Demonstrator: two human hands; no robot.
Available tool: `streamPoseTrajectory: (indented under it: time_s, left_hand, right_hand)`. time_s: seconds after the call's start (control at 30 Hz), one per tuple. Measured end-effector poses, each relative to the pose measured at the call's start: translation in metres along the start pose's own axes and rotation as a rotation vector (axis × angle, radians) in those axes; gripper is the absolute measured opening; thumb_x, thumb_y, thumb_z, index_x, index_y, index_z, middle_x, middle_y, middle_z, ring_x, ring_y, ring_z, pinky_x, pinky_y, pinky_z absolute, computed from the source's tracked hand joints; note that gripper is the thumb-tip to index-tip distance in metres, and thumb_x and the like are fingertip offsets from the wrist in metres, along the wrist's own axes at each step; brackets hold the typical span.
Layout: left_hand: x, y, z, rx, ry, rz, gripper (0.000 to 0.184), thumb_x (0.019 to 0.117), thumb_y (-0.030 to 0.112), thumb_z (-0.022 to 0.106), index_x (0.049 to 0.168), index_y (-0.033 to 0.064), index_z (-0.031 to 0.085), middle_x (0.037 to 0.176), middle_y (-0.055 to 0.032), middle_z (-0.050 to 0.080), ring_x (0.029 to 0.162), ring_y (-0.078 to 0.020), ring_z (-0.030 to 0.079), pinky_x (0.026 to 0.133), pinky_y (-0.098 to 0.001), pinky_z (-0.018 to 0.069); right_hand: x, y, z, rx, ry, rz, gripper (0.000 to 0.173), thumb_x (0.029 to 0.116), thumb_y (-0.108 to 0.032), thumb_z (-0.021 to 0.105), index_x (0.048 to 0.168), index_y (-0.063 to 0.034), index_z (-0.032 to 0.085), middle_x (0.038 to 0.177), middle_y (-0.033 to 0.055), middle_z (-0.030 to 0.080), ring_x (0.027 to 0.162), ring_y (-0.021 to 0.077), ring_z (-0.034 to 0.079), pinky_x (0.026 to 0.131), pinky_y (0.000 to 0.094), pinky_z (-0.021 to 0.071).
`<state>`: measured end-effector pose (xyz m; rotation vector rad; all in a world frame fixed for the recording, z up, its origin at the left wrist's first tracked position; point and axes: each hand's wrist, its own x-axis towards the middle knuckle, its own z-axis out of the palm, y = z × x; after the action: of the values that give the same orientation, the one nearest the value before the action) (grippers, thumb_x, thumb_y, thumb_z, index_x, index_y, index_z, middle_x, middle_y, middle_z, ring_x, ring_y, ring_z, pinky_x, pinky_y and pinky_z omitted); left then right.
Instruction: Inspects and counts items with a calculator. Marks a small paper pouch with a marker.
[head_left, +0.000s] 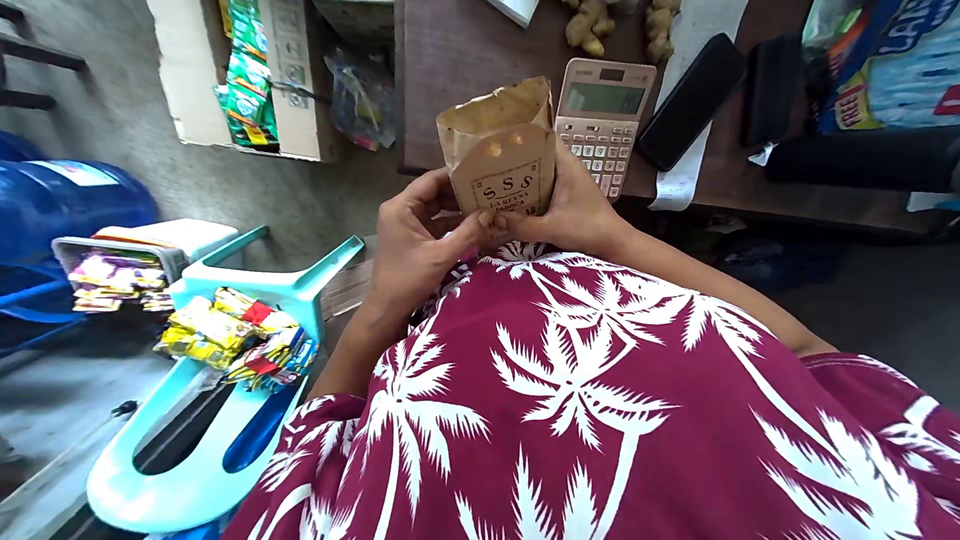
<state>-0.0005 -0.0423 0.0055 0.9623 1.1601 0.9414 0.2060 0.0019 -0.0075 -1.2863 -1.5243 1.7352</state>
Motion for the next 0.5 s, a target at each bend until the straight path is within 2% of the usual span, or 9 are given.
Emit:
streamPoseTrajectory:
  time_s: [0.13, 0.33, 0.5]
  left_hand:
    - [-0.0003, -0.001, -0.0002, -0.002, -0.002, 0.012, 0.038, 0.0893, 0.001, 0.069, 0.125, -0.0049, 0.059, 0.11, -0.004, 0.071, 0.099, -0.0106, 0.072, 0.087, -0.0282, 0.063]
    - [-0.0004, -0.0059, 0.0031, -0.023, 0.045, 0.017, 0.041, 0.0868, 0.001, 0.071, 0.126, -0.0051, 0.059, 0.115, -0.0055, 0.067, 0.1, -0.0116, 0.071, 0.085, -0.0286, 0.0637]
    - [-0.0004, -0.0052, 0.0087, 0.037, 0.091, 0.028, 0.035, 0.0852, 0.0, 0.069, 0.119, -0.001, 0.059, 0.106, -0.0014, 0.07, 0.094, -0.0078, 0.072, 0.08, -0.0257, 0.0633]
  right_hand:
    - [-0.0025, -0.0067, 0.0038, -0.081, 0.078, 0.027, 0.083, 0.0647, -0.023, 0.086, 0.135, -0.0038, 0.047, 0.111, 0.0021, 0.07, 0.099, 0.0033, 0.069, 0.087, 0.0244, 0.0604]
    - [-0.0015, -0.0059, 0.0037, -0.07, 0.093, -0.013, 0.089, 0.0668, -0.02, 0.086, 0.142, -0.0003, 0.042, 0.12, 0.0065, 0.067, 0.105, 0.0058, 0.068, 0.091, 0.0251, 0.0594]
    - [-0.0011, -0.0051, 0.0051, -0.052, 0.093, -0.012, 0.088, 0.0672, -0.019, 0.087, 0.141, -0.0004, 0.043, 0.119, 0.0065, 0.067, 0.104, 0.0063, 0.069, 0.091, 0.0252, 0.0597]
